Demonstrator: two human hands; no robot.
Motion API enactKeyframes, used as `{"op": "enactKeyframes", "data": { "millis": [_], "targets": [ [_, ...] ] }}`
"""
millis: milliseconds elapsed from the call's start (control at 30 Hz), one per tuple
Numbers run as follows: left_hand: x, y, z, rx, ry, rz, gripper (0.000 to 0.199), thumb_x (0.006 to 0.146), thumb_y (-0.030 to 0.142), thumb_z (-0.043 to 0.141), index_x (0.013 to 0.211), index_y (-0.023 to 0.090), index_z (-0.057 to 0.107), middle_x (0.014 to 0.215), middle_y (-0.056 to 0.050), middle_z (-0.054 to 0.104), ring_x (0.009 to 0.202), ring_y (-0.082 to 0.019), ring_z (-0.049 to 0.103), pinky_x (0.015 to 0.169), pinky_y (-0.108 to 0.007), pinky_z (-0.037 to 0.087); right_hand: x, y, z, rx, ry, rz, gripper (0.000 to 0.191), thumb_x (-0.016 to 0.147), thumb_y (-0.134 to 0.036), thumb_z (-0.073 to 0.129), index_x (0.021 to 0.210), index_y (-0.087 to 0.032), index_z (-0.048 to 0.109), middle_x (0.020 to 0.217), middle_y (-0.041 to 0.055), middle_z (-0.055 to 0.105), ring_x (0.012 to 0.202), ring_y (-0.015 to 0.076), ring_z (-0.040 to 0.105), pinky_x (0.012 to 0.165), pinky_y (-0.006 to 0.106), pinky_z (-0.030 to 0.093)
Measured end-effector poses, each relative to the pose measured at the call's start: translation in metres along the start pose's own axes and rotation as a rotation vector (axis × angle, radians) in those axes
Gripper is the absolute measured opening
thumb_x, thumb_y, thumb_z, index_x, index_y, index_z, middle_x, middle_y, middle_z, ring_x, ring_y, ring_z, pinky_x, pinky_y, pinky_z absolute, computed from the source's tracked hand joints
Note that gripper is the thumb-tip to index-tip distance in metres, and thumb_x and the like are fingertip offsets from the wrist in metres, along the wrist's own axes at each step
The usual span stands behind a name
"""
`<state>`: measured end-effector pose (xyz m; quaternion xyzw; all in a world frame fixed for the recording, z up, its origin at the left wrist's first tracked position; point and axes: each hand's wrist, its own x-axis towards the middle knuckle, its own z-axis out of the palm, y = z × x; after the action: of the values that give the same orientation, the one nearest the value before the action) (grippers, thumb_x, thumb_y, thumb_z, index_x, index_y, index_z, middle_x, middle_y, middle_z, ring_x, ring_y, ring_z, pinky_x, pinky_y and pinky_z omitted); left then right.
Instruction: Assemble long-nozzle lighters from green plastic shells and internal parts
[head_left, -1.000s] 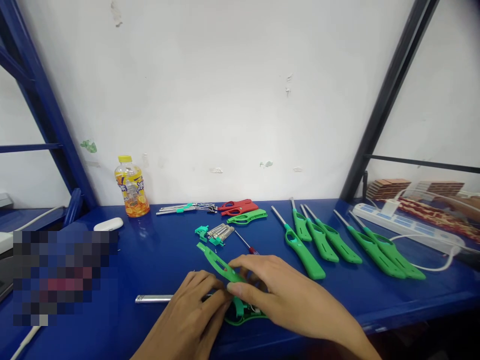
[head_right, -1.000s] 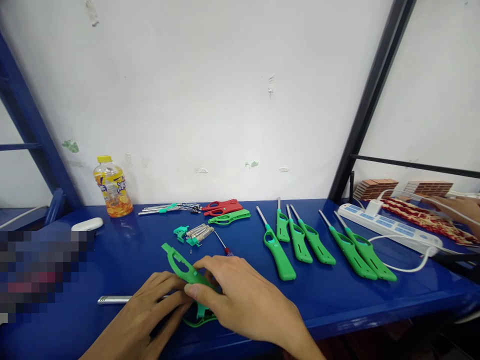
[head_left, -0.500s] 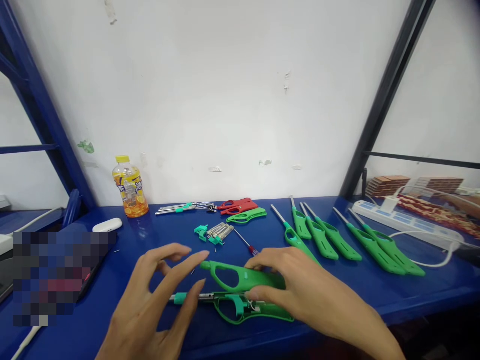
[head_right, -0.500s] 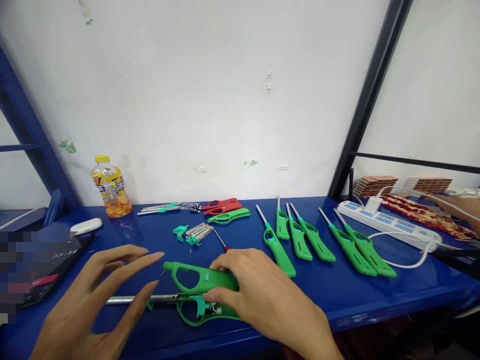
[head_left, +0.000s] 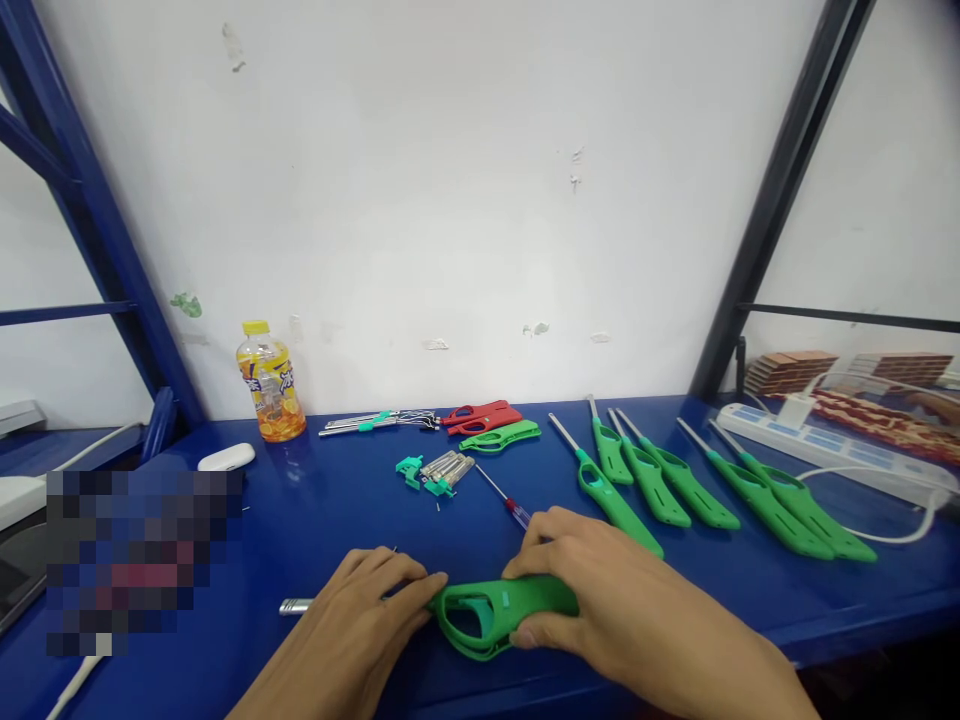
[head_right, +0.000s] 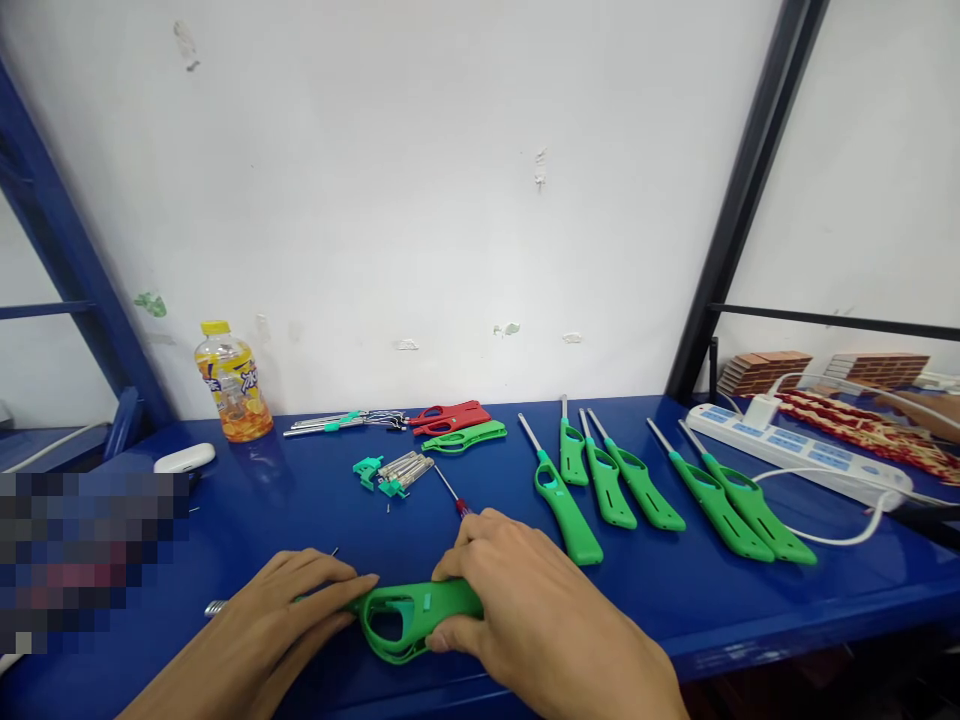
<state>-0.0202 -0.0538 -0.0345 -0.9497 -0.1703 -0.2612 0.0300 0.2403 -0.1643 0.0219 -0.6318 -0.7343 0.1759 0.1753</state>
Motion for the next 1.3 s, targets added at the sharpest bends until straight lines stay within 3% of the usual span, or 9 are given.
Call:
{"op": "enactKeyframes", "data": {
  "millis": [367,600,767,900,1067,1167,1300],
  "targets": [
    [-0.012,-0.009,0.020,-0.065,-0.015,-0.044,0.040,0.104,0.013,0.053,0.128,0.036,0.074,0.107,0.000,0.076,0.087,-0.019,0.071,0.082,-0.030,0.054,0.002,-0.005,0.002,-0.072,-0.058,0.021,0.023,0.087,-0.038,0.092,0.107,-0.030,0.083,0.111,0.0031,0.076,0.108,0.0286,0.071,0.091,0.036,0.049],
    [-0.004,-0.002,0.005,-0.056,-0.053,-0.029,0.046,0.099,0.006,0.053,0.127,0.035,0.075,0.105,0.001,0.077,0.084,-0.018,0.071,0.082,-0.028,0.055,0.000,0.000,0.002,-0.103,-0.060,0.021,0.043,0.084,-0.028,0.094,0.124,-0.033,0.078,0.121,0.0030,0.076,0.113,0.0312,0.071,0.095,0.038,0.048],
    [-0.001,-0.002,0.004,-0.043,-0.039,-0.019,0.046,0.096,0.003,0.053,0.123,0.033,0.076,0.103,0.001,0.077,0.083,-0.019,0.071,0.080,-0.030,0.055,-0.002,0.001,0.001,-0.102,-0.106,0.083,0.032,0.085,-0.018,0.090,0.113,-0.031,0.080,0.117,0.0014,0.077,0.107,0.0280,0.072,0.087,0.034,0.045],
    [-0.003,-0.009,0.015,-0.052,0.009,0.008,0.044,0.099,0.007,0.055,0.124,0.036,0.077,0.098,0.002,0.077,0.080,-0.018,0.070,0.077,-0.029,0.053,-0.002,0.008,0.008,-0.114,-0.050,0.054,0.033,0.085,-0.013,0.087,0.111,-0.031,0.079,0.108,0.0003,0.077,0.104,0.0265,0.071,0.081,0.032,0.041],
    [-0.007,-0.010,0.027,-0.003,0.010,0.005,0.051,0.099,0.007,0.051,0.132,0.038,0.074,0.097,0.000,0.075,0.081,-0.019,0.067,0.075,-0.029,0.052,0.000,0.009,0.008,-0.119,-0.033,0.076,0.027,0.083,-0.024,0.094,0.105,-0.032,0.082,0.101,-0.0010,0.078,0.102,0.0267,0.071,0.079,0.032,0.039],
    [-0.010,-0.007,0.017,0.074,-0.038,-0.032,0.049,0.101,0.011,0.056,0.138,0.041,0.071,0.107,-0.001,0.076,0.089,-0.021,0.071,0.080,-0.031,0.055,0.001,0.002,0.004,-0.123,-0.055,0.142,0.033,0.079,-0.024,0.097,0.106,-0.033,0.081,0.104,-0.0021,0.078,0.104,0.0264,0.071,0.081,0.032,0.039],
    [-0.023,-0.015,-0.008,0.240,0.046,-0.116,0.041,0.103,0.036,0.063,0.144,0.037,0.068,0.119,-0.004,0.079,0.103,-0.031,0.076,0.088,-0.041,0.061,0.000,-0.004,0.000,-0.095,-0.087,0.188,0.034,0.082,-0.020,0.095,0.109,-0.032,0.078,0.113,-0.0026,0.077,0.107,0.0250,0.069,0.084,0.032,0.039]
  ]
}}
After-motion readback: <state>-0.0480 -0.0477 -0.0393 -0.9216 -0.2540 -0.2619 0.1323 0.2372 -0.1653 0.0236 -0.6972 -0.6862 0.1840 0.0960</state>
